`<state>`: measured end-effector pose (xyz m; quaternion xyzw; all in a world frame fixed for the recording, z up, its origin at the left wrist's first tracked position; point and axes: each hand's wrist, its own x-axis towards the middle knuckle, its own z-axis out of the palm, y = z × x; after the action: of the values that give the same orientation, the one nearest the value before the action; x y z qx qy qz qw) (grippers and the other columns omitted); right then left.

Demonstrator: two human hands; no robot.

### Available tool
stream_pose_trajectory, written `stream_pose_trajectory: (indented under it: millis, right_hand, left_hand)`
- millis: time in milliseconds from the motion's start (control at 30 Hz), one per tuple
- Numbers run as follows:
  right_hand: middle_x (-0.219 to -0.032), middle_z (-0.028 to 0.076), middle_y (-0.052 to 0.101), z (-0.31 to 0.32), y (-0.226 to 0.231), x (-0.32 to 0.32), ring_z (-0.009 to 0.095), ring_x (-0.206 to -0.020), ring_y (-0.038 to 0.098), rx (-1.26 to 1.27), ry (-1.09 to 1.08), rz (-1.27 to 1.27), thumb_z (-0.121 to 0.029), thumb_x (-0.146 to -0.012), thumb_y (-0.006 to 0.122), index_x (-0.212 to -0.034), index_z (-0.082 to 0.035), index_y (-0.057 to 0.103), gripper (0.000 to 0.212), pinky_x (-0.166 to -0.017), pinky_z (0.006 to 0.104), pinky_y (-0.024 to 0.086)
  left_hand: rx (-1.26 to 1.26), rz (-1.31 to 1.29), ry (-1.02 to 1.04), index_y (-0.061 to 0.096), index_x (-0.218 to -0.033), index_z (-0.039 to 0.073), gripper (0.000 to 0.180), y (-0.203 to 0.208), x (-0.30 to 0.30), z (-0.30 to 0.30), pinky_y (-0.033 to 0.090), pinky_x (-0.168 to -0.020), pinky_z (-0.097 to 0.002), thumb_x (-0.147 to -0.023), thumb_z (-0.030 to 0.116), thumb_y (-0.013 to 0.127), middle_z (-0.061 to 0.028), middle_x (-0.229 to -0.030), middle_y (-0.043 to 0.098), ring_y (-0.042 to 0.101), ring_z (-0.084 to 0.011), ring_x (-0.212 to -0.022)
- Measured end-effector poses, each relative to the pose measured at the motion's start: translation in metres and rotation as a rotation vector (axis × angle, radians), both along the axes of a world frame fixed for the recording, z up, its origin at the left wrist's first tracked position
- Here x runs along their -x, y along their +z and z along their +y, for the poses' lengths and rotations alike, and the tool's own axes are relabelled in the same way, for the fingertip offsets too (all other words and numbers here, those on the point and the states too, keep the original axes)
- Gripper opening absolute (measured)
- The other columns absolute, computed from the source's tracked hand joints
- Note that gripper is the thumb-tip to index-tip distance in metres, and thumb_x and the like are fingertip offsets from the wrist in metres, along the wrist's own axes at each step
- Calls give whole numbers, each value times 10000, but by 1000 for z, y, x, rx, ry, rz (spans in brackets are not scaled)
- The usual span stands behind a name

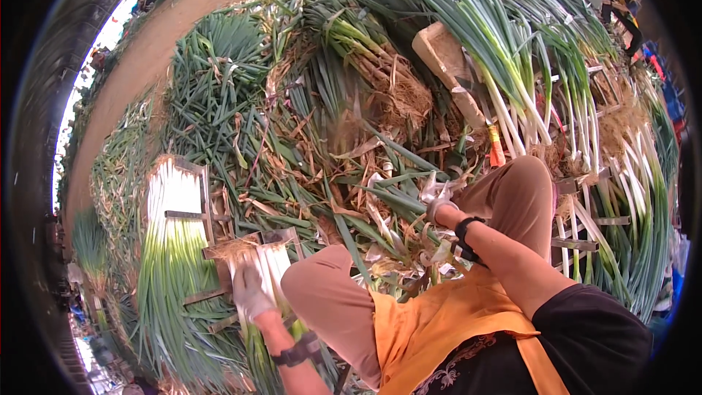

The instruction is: Peeling outer layers of leeks and sorting them into bundles in an agricultural processing facility.

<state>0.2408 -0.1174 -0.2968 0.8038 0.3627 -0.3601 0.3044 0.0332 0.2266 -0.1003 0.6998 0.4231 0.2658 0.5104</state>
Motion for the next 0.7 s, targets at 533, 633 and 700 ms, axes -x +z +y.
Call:
stream_pose_trajectory:
  millis: [533,633,700]
  right_hand:
    - [-1166,160,508,158,-57,-141,366,-1128,442,-676,-319,-181,-231,-777,587,-1071,-54,560,345,-863,457,422]
    - [-1304,181,371,133,-63,-9,404,-1208,308,-873,-99,12,-299,-754,541,-1126,-59,580,444,-891,550,345]
    - [-1245,172,472,112,-70,74,341,-1190,364,-458,42,320,-324,-739,554,-1054,-27,620,438,-929,526,313]
  left_hand:
    - [879,-404,-111,539,-1084,11,296,-69,-205,-9,527,-721,-389,-841,175,581,-141,-926,623,616,-256,-801]
    - [856,-327,-136,548,-1073,10,285,-73,-202,13,525,-737,-387,-844,176,578,-144,-931,624,616,-256,-817]
    - [909,-310,-104,555,-1062,7,270,-66,-217,10,531,-734,-387,-843,163,582,-153,-936,626,618,-260,-819]
